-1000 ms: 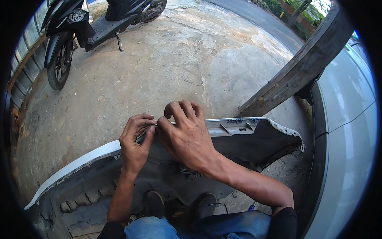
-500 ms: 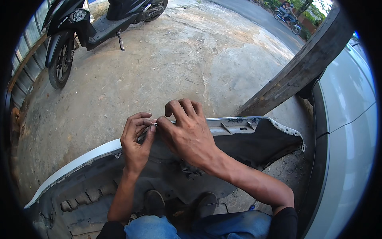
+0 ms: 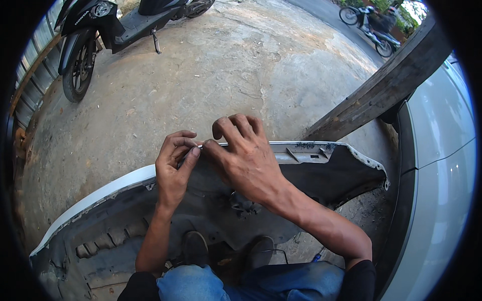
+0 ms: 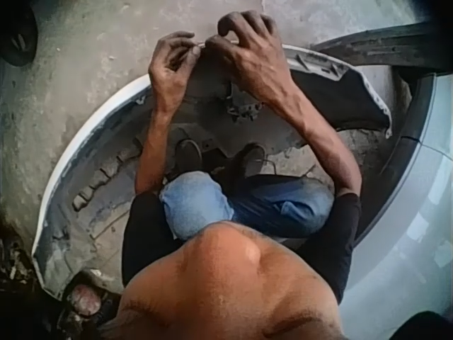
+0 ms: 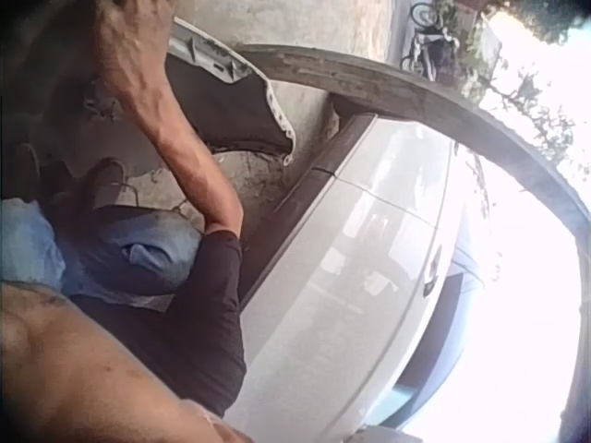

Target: Using tools such as a soldering iron, screwdriver, and pliers to repair or modify a plastic car bumper component.

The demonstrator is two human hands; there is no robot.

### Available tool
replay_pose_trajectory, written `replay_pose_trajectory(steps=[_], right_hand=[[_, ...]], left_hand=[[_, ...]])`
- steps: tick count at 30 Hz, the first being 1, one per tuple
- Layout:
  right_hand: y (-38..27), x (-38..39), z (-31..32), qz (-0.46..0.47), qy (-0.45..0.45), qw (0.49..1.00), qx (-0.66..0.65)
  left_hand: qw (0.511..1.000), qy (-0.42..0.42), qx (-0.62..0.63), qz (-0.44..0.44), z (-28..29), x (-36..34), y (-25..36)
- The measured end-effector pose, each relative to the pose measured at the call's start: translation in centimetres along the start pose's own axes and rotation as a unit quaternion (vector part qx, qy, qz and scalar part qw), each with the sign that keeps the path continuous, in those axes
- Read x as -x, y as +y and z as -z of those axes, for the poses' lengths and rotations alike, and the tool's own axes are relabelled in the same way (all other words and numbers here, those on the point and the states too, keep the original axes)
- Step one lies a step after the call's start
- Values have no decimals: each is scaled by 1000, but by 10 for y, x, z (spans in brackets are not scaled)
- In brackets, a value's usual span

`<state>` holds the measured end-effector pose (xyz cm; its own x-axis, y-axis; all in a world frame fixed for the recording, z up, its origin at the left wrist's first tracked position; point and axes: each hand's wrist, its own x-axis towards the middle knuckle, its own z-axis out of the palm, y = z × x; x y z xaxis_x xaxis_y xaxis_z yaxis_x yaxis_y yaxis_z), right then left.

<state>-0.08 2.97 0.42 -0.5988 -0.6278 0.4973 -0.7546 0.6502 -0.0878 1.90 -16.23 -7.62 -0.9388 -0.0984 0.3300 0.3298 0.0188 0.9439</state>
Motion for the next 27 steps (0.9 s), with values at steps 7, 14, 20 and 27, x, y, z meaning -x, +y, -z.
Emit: replay_pose_trajectory(steps=[7, 14, 20, 27], right_hand=[[-4, 1, 2, -15, 26, 1000, 4], [-7, 0, -3, -31, 35, 999, -4], [-11, -9, -1, -28, -7, 1000, -2], [-16, -15, 1, -54, -44, 998, 3]], left_hand=[[990, -44, 132, 27, 8, -1, -7], [989, -59, 126, 53, 8, 0, -5], [988, -67, 117, 77, 9, -1, -4], [982, -79, 136, 107, 9, -7, -4]])
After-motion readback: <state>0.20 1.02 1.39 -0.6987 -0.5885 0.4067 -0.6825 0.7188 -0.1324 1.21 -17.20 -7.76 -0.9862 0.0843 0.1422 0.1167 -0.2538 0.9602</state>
